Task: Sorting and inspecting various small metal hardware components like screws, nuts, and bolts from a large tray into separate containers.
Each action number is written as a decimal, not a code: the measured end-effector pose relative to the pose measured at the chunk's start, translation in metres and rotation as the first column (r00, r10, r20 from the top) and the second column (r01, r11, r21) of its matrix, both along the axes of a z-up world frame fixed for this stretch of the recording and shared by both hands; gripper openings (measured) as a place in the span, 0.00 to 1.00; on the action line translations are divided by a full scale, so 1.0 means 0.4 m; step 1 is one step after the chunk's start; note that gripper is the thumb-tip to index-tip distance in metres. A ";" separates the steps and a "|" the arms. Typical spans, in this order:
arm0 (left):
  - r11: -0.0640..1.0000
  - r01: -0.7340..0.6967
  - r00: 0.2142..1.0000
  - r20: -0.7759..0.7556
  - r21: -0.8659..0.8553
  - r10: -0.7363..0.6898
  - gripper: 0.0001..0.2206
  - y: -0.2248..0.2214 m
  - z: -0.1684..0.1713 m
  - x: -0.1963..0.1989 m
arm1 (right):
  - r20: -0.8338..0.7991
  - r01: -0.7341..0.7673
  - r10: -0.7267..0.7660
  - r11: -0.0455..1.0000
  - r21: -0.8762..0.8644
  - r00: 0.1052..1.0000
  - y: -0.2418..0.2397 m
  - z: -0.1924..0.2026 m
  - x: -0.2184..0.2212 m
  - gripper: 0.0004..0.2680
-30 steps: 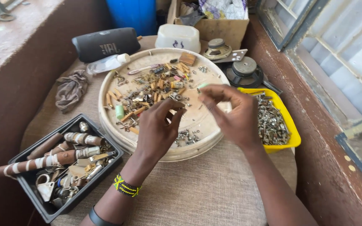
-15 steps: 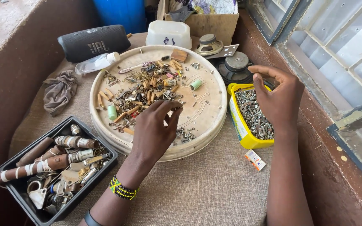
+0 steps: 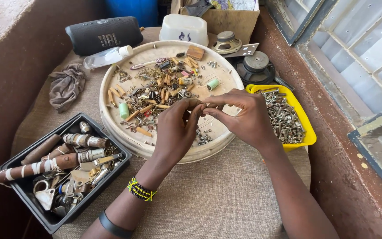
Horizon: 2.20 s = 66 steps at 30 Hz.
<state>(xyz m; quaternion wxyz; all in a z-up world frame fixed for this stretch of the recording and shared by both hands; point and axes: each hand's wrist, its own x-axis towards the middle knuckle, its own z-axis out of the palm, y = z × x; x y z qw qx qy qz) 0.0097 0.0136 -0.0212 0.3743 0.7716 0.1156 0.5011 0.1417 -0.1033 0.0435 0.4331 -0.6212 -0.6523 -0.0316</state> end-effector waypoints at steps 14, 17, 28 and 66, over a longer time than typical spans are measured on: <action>0.992 0.124 0.992 -0.025 0.022 -0.123 0.05 -0.037 0.032 -0.006 | -0.025 0.095 -0.094 0.994 0.052 0.995 -0.060 0.010 0.131 0.04; 0.962 0.000 0.988 -0.147 0.272 0.041 0.06 -0.027 0.035 -0.010 | 0.011 0.309 -0.310 0.949 0.066 0.951 -0.097 0.010 0.200 0.04; 0.844 -0.153 0.965 -0.108 0.514 0.240 0.06 0.018 -0.001 -0.016 | 0.125 0.456 -0.479 0.873 0.172 0.869 -0.113 -0.018 0.229 0.08; 0.880 0.094 0.637 -0.707 0.466 0.307 0.14 0.086 0.038 -0.104 | 0.219 0.378 -0.412 0.908 0.181 0.885 -0.102 0.000 0.168 0.14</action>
